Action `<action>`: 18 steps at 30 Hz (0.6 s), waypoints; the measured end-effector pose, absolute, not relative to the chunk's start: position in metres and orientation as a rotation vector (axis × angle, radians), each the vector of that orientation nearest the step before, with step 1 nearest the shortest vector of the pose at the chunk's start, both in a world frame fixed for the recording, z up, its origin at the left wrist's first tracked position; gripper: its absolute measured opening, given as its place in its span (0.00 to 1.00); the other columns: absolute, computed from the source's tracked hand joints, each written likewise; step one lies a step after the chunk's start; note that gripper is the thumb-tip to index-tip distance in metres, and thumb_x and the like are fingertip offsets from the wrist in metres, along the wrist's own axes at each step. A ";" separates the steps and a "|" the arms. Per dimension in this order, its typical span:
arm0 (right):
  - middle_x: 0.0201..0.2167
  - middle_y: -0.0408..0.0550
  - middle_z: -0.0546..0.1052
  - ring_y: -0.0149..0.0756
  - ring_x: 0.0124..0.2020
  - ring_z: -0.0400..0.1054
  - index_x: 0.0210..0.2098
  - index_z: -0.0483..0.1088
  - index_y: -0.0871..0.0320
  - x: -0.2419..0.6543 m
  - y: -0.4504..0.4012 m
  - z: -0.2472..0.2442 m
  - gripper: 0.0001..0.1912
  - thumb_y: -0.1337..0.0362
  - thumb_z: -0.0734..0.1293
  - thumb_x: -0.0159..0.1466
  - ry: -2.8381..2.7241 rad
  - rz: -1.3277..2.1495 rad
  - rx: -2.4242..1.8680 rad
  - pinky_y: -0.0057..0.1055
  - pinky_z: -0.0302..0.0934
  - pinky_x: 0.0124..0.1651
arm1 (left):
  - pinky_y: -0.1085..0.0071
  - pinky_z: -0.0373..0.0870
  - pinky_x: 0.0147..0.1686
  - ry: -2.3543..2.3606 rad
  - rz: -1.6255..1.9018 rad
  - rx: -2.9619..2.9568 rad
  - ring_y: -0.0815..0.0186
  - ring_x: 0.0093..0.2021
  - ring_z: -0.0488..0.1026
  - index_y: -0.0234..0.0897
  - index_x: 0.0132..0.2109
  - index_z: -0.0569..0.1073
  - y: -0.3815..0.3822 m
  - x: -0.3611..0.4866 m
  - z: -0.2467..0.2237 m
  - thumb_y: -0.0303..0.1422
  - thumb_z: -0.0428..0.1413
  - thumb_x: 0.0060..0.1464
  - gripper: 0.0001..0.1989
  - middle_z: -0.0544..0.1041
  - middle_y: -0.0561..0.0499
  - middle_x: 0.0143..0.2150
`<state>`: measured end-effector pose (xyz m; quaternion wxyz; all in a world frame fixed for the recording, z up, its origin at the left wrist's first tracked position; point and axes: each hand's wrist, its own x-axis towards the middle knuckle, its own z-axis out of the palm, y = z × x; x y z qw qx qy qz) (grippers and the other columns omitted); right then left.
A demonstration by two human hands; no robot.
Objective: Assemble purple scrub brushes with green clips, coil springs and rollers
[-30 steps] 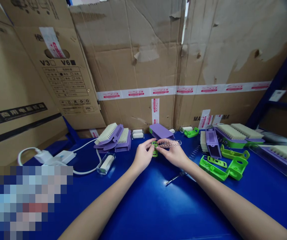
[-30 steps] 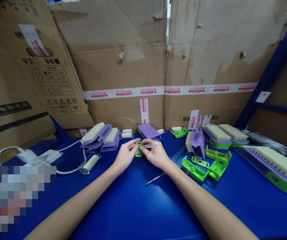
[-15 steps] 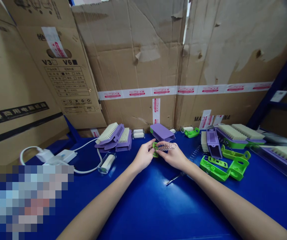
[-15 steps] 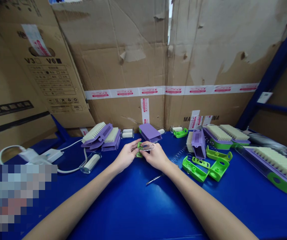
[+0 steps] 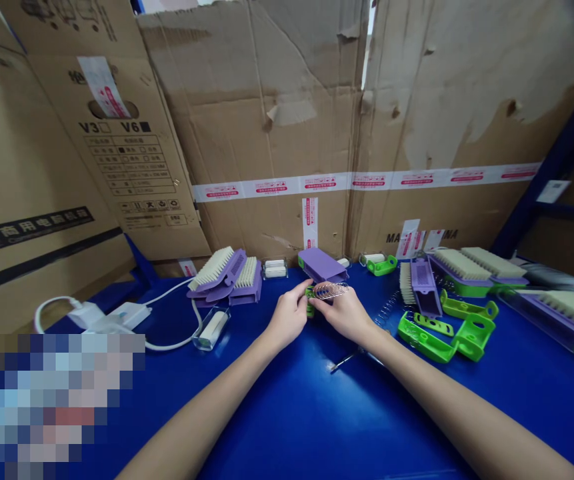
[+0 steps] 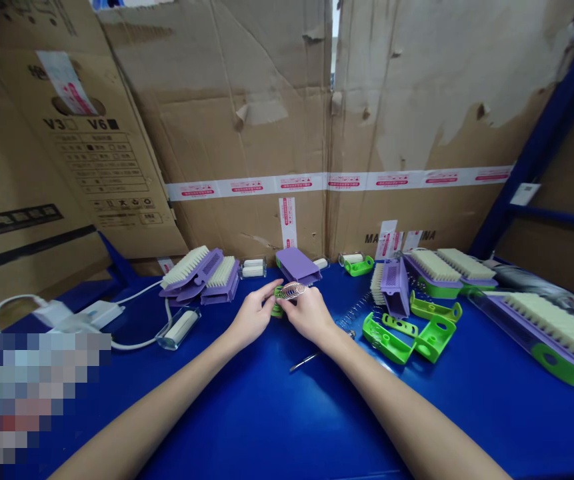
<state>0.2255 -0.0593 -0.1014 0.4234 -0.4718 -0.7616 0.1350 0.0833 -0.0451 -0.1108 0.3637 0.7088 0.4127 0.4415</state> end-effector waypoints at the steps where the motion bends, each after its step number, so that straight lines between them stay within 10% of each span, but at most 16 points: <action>1: 0.33 0.48 0.79 0.40 0.36 0.73 0.34 0.73 0.57 0.225 -0.059 -0.101 0.06 0.69 0.65 0.59 -1.897 0.337 -1.191 0.31 0.64 0.40 | 0.61 0.63 0.56 1.053 1.145 1.813 0.59 0.53 0.69 0.33 0.56 0.67 -0.045 0.084 -0.110 0.23 0.47 0.54 0.22 0.71 0.43 0.54; 18: 0.22 0.44 0.77 0.35 0.24 0.70 0.32 0.74 0.57 0.226 -0.062 -0.097 0.06 0.63 0.65 0.57 -1.832 0.421 -1.274 0.26 0.59 0.25 | 0.71 0.74 0.30 0.946 1.050 1.511 0.63 0.39 0.74 0.30 0.58 0.64 -0.050 0.088 -0.102 0.19 0.48 0.47 0.28 0.75 0.42 0.47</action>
